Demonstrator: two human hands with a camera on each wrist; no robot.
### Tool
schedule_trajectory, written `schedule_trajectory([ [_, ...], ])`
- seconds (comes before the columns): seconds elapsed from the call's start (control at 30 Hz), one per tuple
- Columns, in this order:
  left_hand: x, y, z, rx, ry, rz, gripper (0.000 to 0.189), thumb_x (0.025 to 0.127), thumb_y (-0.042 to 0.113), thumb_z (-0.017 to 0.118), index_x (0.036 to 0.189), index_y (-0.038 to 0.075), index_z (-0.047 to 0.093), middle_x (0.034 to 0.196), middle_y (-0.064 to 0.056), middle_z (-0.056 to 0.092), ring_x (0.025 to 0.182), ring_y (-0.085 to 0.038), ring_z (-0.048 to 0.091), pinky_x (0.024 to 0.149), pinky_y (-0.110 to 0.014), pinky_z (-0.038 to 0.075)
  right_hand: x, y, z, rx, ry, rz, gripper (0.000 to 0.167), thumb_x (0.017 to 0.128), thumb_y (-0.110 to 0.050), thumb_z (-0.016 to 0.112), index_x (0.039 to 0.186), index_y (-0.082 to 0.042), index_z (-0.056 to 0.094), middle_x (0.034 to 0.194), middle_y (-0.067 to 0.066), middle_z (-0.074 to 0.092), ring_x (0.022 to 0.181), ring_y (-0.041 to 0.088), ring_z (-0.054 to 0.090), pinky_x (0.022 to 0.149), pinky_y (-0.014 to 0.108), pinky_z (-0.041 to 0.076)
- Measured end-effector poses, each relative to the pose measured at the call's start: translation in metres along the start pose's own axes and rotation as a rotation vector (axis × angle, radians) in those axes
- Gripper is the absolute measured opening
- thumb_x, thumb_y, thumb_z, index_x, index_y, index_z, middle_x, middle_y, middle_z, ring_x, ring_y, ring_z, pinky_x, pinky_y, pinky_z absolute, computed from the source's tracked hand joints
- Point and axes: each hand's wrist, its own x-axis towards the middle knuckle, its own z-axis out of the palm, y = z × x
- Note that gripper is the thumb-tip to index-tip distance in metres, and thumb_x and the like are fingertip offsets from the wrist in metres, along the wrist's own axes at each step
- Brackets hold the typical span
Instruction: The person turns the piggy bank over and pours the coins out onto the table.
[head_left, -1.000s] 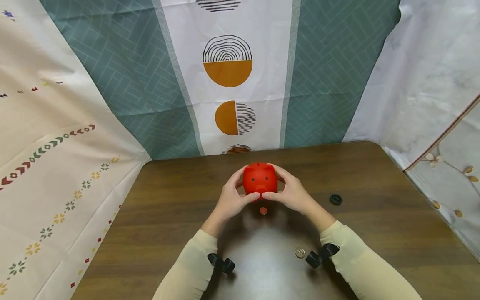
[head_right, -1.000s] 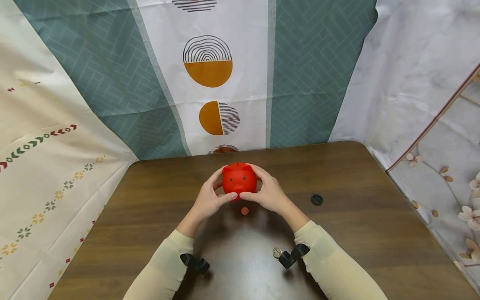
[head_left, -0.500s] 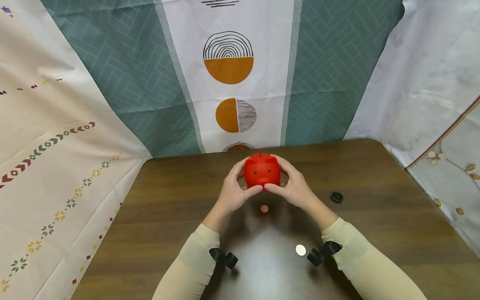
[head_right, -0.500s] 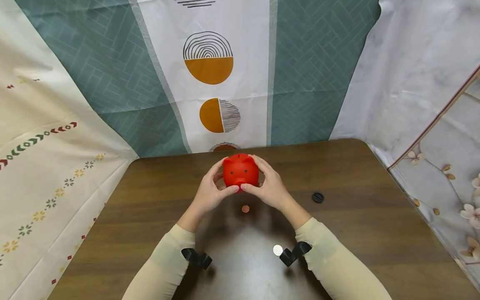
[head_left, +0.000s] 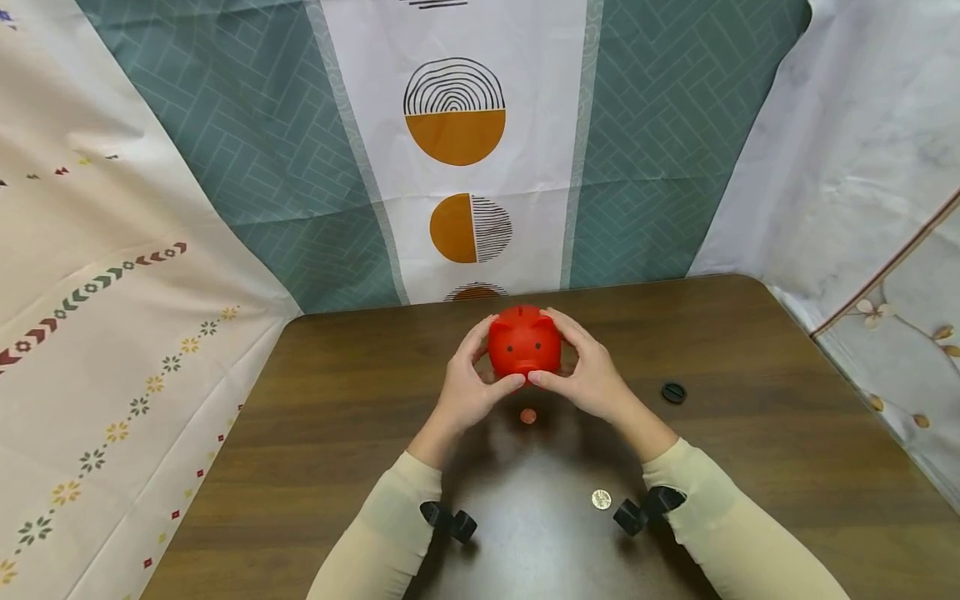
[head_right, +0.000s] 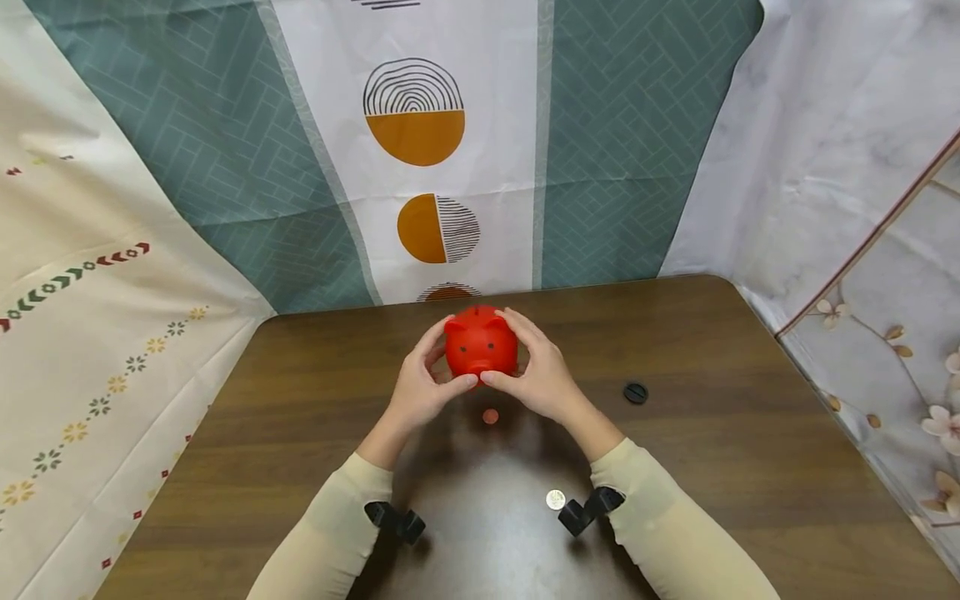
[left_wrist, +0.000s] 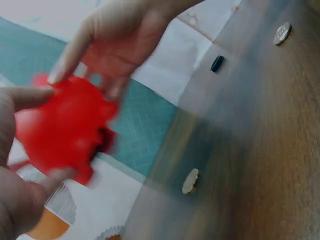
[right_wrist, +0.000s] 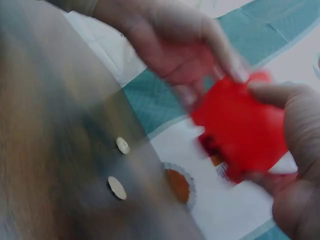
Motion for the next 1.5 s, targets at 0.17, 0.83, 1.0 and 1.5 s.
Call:
schedule_trajectory([
  [0.17,0.005,0.012,-0.001,-0.003,-0.005,-0.014,0.074,0.079,0.005,0.077,0.144,0.006,0.041,0.144,-0.012,0.041,0.121,-0.035,0.048,0.081,-0.043,0.056,0.003,-0.006,-0.006,0.0,-0.008,0.008,0.079,0.079,-0.017,0.08,0.147,-0.017,0.04,0.15,0.002,0.037,0.128,0.031,0.044,0.08,0.044,0.056],
  [0.83,0.017,0.013,0.0,0.007,-0.012,0.023,0.074,0.078,0.003,0.076,0.143,0.005,0.041,0.146,-0.014,0.039,0.122,-0.034,0.048,0.082,-0.044,0.056,0.006,-0.029,-0.01,0.005,0.021,-0.006,0.075,0.079,-0.001,0.077,0.144,-0.001,0.039,0.148,0.015,0.038,0.126,0.035,0.045,0.082,0.047,0.055],
  [1.0,0.017,-0.017,0.0,0.004,-0.061,-0.241,0.074,0.081,0.017,0.077,0.146,0.018,0.04,0.138,-0.005,0.047,0.116,-0.033,0.05,0.077,-0.037,0.057,0.002,-0.02,-0.008,0.063,-0.064,0.239,0.076,0.084,-0.012,0.074,0.148,-0.005,0.033,0.141,0.016,0.046,0.122,0.038,0.046,0.08,0.042,0.056],
  [1.5,0.014,0.025,0.001,0.036,0.022,0.126,0.073,0.077,0.0,0.077,0.142,0.002,0.043,0.148,-0.012,0.038,0.124,-0.034,0.047,0.08,-0.047,0.055,0.007,-0.004,-0.008,-0.065,0.094,-0.121,0.082,0.076,-0.015,0.083,0.146,-0.02,0.042,0.149,-0.002,0.039,0.127,0.025,0.046,0.078,0.04,0.057],
])
